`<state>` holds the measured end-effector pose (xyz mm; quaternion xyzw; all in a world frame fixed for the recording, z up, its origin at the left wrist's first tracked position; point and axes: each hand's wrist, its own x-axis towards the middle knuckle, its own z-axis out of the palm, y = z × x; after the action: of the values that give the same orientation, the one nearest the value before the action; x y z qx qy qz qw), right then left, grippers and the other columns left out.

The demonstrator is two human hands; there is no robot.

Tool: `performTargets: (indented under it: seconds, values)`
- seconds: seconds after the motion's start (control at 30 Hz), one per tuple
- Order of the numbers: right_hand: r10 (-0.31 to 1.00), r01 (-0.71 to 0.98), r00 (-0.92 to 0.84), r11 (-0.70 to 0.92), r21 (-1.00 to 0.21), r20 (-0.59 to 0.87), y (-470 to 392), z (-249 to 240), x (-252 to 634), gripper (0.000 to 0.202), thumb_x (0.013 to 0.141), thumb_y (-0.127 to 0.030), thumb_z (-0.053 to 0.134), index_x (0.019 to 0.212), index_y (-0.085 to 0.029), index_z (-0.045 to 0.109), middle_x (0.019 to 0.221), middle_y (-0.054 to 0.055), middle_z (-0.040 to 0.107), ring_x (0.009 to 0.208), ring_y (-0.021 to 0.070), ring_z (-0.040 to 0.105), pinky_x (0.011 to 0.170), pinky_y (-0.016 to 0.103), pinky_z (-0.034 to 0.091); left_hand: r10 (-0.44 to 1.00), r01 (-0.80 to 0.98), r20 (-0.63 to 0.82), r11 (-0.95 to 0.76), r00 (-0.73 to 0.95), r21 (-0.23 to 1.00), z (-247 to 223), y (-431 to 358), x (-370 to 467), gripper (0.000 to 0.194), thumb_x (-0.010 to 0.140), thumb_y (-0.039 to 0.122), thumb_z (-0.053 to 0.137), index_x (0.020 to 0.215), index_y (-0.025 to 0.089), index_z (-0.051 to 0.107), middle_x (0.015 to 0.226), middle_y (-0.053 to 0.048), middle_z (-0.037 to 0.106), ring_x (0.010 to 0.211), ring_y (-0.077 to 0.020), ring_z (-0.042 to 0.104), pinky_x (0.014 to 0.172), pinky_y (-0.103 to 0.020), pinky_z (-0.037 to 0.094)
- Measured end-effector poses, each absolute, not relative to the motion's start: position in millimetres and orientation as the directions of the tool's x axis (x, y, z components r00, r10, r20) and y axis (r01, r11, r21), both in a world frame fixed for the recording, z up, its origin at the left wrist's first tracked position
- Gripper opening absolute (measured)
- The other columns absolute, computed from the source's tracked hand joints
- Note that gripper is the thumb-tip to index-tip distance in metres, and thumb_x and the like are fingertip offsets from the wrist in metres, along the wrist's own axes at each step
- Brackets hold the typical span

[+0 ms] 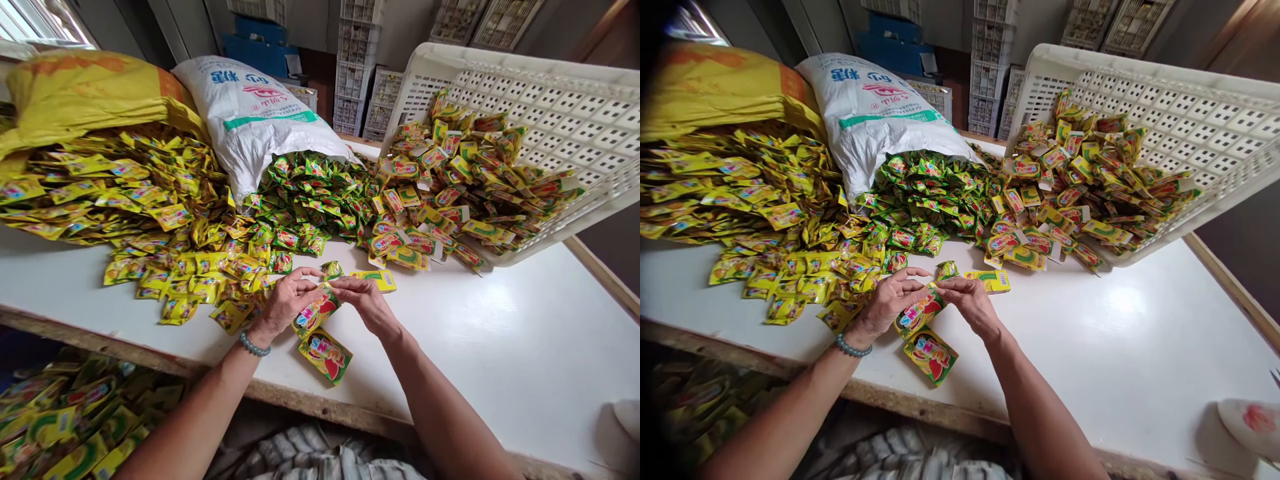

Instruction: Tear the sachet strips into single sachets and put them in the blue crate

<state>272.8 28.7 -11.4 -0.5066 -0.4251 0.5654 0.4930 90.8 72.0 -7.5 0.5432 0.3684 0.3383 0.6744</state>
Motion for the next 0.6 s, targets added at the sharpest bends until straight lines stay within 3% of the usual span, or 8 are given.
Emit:
performTargets:
  seconds: [0.13,0.27,0.37,0.53,0.6]
  values:
    - [0.999,0.061,0.038,-0.03,-0.998,-0.028,25.5,-9.3,268.2,0.024,0.083,-0.039,0.067,0.095,-0.024,0.08,0.093,0.005,0.072,0.089,0.0202,0.061,0.082,0.034,0.046,0.91,-0.115,-0.113,0.172,0.4,0.978,-8.9,73.3,94.5,0.046,0.068,0.04,0.081,0.101,0.017,0.058,0.075,-0.002,0.074,0.069,-0.0182,0.068,0.066,-0.028,0.05]
    - [0.948,0.356,0.217,0.144,-0.923,0.232,20.0,-10.7,251.2,0.023,0.084,-0.038,0.067,0.095,-0.021,0.08,0.083,0.007,0.066,0.074,0.0181,0.057,0.072,0.033,0.047,0.937,-0.152,-0.075,0.133,0.341,0.979,-11.4,74.5,94.5,0.044,0.071,0.039,0.079,0.103,0.018,0.058,0.072,0.0,0.072,0.067,-0.0155,0.065,0.066,-0.026,0.047]
    - [0.902,0.435,0.227,0.243,-0.867,0.367,17.4,-15.2,240.8,0.019,0.085,-0.034,0.067,0.095,-0.022,0.079,0.085,0.007,0.065,0.077,0.0186,0.059,0.073,0.033,0.048,0.932,-0.136,-0.06,0.116,0.357,0.984,-14.1,75.3,92.5,0.043,0.073,0.038,0.077,0.105,0.017,0.057,0.07,0.0,0.071,0.066,-0.0145,0.064,0.065,-0.025,0.046]
    - [0.946,0.324,0.202,0.182,-0.929,0.255,17.6,-15.1,239.6,0.023,0.082,-0.037,0.071,0.101,-0.024,0.077,0.09,0.004,0.065,0.082,0.0179,0.059,0.075,0.031,0.047,0.903,-0.142,-0.078,0.151,0.422,0.978,-14.8,75.8,90.4,0.05,0.073,0.039,0.077,0.11,0.018,0.053,0.071,-0.001,0.072,0.067,-0.0164,0.066,0.066,-0.026,0.048]
    - [0.966,0.274,0.176,0.139,-0.952,0.191,17.4,-11.9,241.8,0.02,0.083,-0.039,0.07,0.093,-0.023,0.078,0.086,0.003,0.064,0.081,0.0171,0.058,0.076,0.03,0.046,0.896,-0.143,-0.105,0.182,0.432,0.973,-12.8,74.5,89.2,0.054,0.072,0.038,0.077,0.113,0.018,0.05,0.07,0.0,0.071,0.066,-0.0165,0.066,0.065,-0.026,0.048]
